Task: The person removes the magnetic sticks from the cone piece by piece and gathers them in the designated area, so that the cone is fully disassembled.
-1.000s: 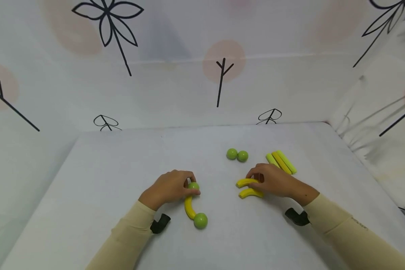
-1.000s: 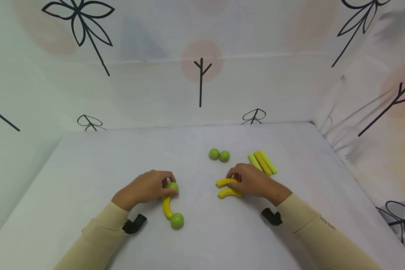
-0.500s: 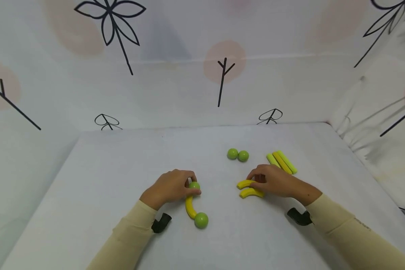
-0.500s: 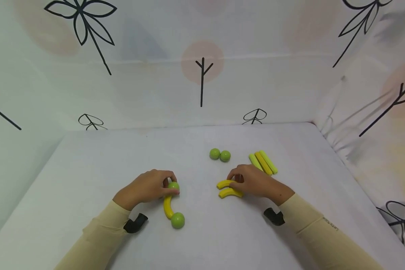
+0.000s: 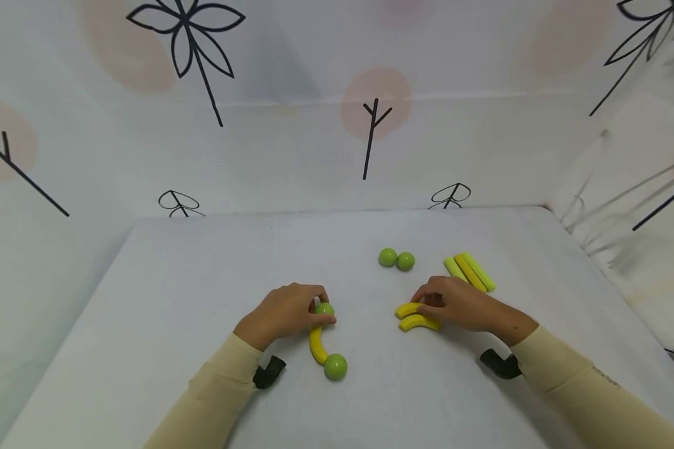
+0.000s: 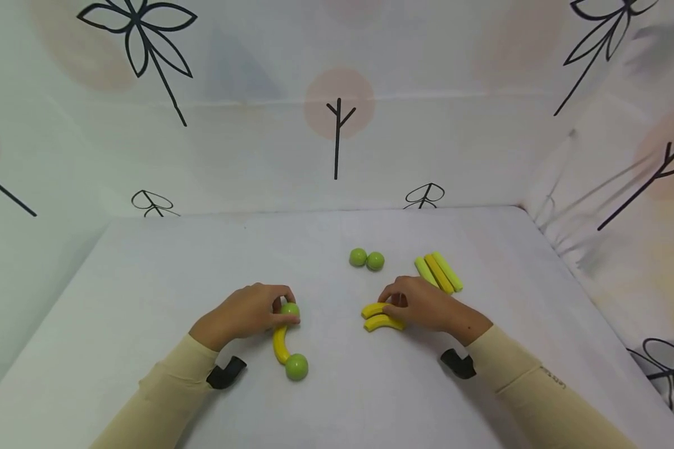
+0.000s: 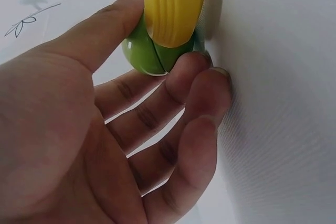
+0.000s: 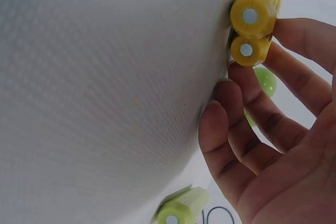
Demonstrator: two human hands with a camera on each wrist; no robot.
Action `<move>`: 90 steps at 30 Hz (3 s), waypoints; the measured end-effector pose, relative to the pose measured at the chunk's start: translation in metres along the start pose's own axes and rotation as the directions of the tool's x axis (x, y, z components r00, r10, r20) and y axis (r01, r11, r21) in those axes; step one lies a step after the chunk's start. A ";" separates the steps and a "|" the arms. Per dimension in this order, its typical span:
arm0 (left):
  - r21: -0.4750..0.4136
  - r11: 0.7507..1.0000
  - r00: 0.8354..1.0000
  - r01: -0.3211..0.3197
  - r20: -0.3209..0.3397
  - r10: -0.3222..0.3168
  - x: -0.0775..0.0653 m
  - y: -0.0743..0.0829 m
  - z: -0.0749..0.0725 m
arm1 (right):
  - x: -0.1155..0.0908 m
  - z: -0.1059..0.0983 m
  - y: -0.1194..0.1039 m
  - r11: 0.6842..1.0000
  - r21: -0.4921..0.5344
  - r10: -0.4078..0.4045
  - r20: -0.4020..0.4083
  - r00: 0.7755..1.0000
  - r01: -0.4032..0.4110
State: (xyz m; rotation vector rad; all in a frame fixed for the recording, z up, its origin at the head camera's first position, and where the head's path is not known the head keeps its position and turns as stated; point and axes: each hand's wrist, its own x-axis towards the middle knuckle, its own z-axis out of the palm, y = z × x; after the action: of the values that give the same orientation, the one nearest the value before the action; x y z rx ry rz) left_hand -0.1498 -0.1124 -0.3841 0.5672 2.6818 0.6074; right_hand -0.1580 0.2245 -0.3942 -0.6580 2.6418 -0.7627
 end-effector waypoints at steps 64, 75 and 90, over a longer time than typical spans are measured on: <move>-0.213 0.976 0.993 -0.055 0.088 0.076 0.005 0.008 0.017 | 0.032 0.057 -0.085 0.991 0.002 -0.131 -0.085 0.988 0.131; -0.227 0.971 0.991 -0.074 0.089 0.097 0.005 0.006 0.019 | 0.033 0.057 -0.084 0.992 0.015 -0.122 -0.069 0.990 0.124; -0.225 0.970 0.991 -0.088 0.081 0.108 0.006 0.003 0.020 | 0.034 0.057 -0.083 0.989 0.095 -0.107 -0.099 0.989 0.116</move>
State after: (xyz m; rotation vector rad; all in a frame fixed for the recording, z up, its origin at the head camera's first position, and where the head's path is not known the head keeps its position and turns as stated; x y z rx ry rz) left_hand -0.1459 -0.1005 -0.4011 0.6514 2.4688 0.8720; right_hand -0.1355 0.1212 -0.3993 -0.7652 2.6468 -0.9740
